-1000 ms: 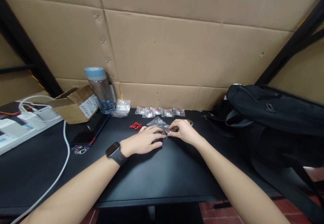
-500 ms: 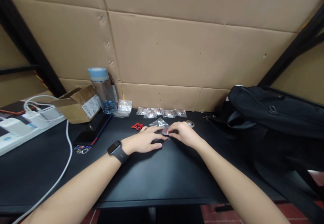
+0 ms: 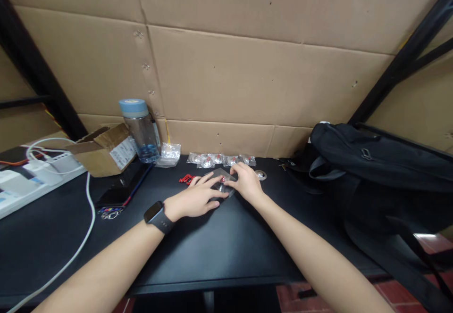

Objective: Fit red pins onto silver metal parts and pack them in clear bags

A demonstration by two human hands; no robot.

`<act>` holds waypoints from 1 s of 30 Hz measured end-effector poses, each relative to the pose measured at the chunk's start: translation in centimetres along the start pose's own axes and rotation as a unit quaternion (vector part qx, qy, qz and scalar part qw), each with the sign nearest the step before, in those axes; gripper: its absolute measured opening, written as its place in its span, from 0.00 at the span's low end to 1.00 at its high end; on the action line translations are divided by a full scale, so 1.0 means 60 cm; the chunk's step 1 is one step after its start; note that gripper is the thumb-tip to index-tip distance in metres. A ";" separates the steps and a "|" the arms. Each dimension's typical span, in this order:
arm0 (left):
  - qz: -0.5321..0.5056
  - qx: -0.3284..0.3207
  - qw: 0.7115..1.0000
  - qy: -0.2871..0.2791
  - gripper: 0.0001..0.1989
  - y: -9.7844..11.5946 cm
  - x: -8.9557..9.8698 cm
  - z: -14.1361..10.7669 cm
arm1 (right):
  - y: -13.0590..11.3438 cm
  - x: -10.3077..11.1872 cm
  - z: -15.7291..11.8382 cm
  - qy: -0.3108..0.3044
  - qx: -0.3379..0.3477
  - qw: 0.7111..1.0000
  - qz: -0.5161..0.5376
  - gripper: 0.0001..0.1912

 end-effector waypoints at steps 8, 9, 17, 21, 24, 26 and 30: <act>-0.008 -0.040 0.999 0.000 0.22 -0.012 0.007 -0.003 | 0.002 -0.011 0.016 -0.009 -0.022 1.000 0.014 0.13; -0.003 -0.048 0.999 0.015 0.20 -0.013 0.011 -0.004 | 0.003 -0.007 0.015 -0.025 0.013 0.999 0.044 0.14; 0.057 0.060 0.969 0.232 0.23 -0.032 0.034 0.010 | 0.034 0.031 -0.011 -0.062 0.168 0.975 0.134 0.11; 0.090 0.082 0.962 0.246 0.17 -0.031 0.028 0.026 | 0.023 0.011 -0.011 -0.062 0.132 0.985 0.091 0.23; 0.095 0.068 0.963 0.244 0.10 -0.021 0.030 0.024 | 0.003 -0.005 -0.007 -0.051 0.127 0.988 0.072 0.19; 0.083 0.044 0.965 0.246 0.08 -0.012 0.035 0.017 | -0.006 -0.010 -0.006 -0.051 0.134 0.987 0.069 0.07; 0.053 0.022 0.968 0.244 0.16 -0.010 0.041 0.008 | 0.000 0.004 -0.008 -0.063 0.143 0.979 0.130 0.05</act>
Point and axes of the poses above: each hand's wrist, its own z-axis towards the middle knuckle, its own x-axis out of the back of the hand, y = z × x, the point moved 5 cm from there along z, towards the middle knuckle, and after that the axes turned 11 degrees about -y, right-handed, at the moved point
